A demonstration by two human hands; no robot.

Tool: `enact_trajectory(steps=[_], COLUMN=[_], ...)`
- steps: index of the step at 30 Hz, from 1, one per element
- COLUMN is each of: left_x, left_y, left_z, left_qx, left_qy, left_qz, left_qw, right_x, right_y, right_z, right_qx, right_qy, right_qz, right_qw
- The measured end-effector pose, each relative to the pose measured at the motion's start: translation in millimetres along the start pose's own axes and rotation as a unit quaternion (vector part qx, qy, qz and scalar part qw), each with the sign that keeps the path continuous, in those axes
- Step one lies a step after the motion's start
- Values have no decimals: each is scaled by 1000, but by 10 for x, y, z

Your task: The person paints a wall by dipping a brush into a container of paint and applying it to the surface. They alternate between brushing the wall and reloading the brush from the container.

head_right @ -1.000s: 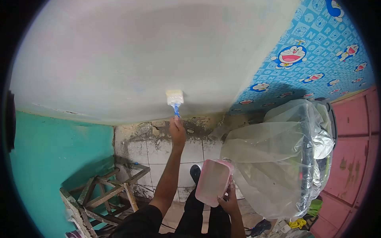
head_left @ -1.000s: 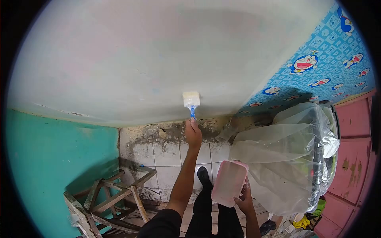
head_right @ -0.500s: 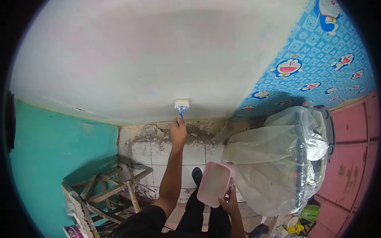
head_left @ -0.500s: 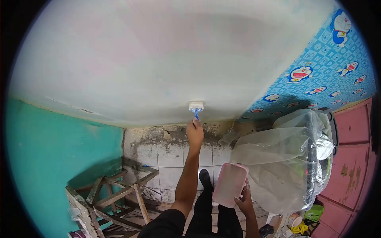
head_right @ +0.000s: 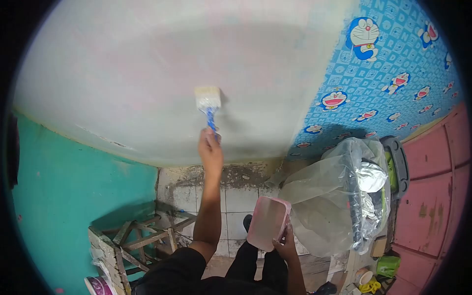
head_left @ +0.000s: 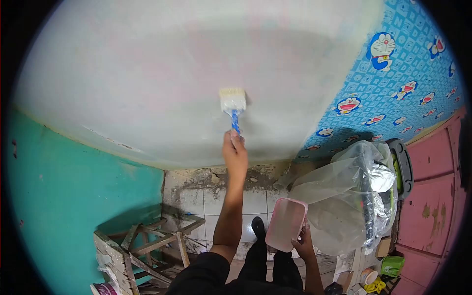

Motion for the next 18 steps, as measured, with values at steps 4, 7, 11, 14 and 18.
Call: enact_trajectory(steps=[4, 7, 11, 14, 18], left_x=[547, 868, 598, 149, -35], left_y=[-55, -173, -125, -31, -73], left_z=[-1373, -1829, -1734, -851, 830], left_qx=[-203, -255, -241, -167, -43], left_qy=[-27, -94, -146, -160, -111], left_qz=[-44, -52, -56, -63, -25], left_qw=[978, 961, 958, 971, 993], right_x=[76, 166, 244, 342, 443], right_y=[-46, -85, -89, -64, -9], right_z=[14, 1, -144, -236, -359], right_qx=[5, 12, -6, -20, -56], right_qy=[-15, 9, -16, -23, -17], right_qz=[-3, 0, 2, 1, 9], right_qw=[1000, 1000, 1000, 1000, 998])
Point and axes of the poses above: each hand's wrist, its own x-axis away from the middle knuckle, its own y-axis out of the palm, z = x × y, the point moved 6 cm from there along -x, towards the middle knuckle, and after that the axes turned 2 degrees about -x, right-handed, at the moved point
